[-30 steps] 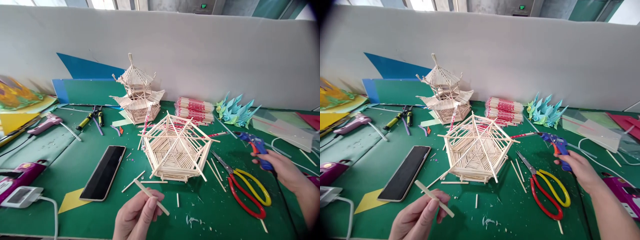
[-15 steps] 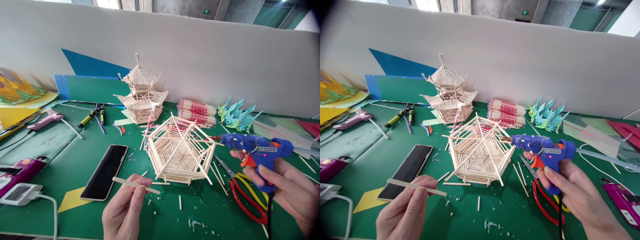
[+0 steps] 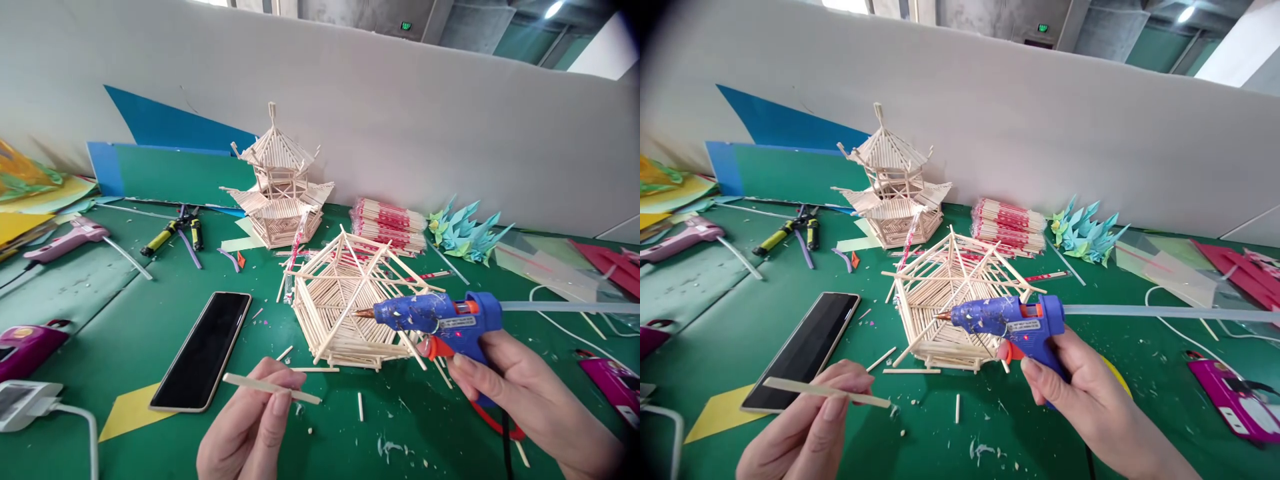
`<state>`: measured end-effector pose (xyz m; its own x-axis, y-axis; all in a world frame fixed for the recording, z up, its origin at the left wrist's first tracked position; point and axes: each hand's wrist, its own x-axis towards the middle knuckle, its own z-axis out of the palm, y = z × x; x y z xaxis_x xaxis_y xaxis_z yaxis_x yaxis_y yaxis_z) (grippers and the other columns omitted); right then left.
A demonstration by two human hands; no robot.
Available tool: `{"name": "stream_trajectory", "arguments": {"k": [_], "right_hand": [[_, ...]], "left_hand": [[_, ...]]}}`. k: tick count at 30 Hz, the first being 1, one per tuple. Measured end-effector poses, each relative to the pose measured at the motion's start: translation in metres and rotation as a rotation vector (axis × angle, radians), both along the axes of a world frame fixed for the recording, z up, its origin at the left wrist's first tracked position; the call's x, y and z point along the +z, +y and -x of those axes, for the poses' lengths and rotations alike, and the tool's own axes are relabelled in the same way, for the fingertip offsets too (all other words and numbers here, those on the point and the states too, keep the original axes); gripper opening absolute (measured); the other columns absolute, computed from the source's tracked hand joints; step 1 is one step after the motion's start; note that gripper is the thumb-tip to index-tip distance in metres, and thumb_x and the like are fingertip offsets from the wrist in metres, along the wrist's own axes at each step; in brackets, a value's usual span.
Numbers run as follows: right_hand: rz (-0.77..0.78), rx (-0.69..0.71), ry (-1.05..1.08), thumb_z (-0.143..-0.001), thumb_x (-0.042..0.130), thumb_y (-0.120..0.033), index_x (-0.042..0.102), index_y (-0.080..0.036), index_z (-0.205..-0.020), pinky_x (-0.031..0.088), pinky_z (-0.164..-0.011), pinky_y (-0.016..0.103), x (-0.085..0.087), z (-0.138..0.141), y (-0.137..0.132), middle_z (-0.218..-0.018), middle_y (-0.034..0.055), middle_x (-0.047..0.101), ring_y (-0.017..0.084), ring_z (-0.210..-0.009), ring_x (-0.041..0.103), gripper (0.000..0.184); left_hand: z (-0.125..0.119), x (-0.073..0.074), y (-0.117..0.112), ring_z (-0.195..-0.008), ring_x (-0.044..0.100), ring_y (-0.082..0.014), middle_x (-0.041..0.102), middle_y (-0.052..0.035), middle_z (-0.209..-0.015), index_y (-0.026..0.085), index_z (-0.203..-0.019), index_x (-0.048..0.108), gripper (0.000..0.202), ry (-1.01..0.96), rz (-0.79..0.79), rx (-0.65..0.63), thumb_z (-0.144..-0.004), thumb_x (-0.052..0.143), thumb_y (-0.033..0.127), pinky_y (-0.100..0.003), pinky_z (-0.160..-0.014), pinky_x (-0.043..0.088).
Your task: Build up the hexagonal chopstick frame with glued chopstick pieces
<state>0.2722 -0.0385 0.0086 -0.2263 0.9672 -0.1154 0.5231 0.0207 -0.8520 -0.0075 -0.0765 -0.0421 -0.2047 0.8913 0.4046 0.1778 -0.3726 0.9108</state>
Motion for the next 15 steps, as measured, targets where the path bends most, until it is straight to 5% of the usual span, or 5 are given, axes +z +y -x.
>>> {"name": "stream_trajectory", "arguments": {"k": [6,10,15], "right_hand": [[-0.020,-0.047,-0.146,-0.086,0.047,-0.047,0.050,-0.024,-0.065,0.048,-0.048,0.017,0.001,0.004,-0.009,-0.059,-0.0034,0.051,0.011,-0.051,0.050,0.032],[0.026,-0.102,-0.294,-0.085,0.047,-0.050,0.055,-0.028,-0.092,0.050,-0.052,0.020,0.004,0.007,-0.019,-0.067,-0.0023,0.056,0.014,-0.057,0.053,0.025],[0.054,-0.048,-0.377,-0.086,0.043,-0.051,0.052,-0.030,-0.119,0.055,-0.064,0.026,0.002,0.013,-0.022,-0.099,0.0039,0.065,0.021,-0.078,0.063,0.040]], "left_hand": [[0.001,0.001,0.001,-0.080,0.058,-0.0172,0.061,-0.0037,-0.084,0.022,-0.093,0.066,0.022,0.184,-0.081,-0.037,-0.081,0.053,0.009,-0.026,-0.067,0.049],[-0.002,-0.004,-0.001,-0.085,0.055,-0.0184,0.054,-0.0071,-0.096,0.019,-0.099,0.063,0.028,0.301,-0.135,-0.045,-0.079,0.052,0.003,-0.029,-0.068,0.050],[-0.007,-0.011,0.003,-0.094,0.051,-0.0193,0.049,-0.0079,-0.102,0.019,-0.101,0.062,0.028,0.382,-0.147,-0.020,-0.079,0.052,0.004,-0.030,-0.075,0.049]]}}
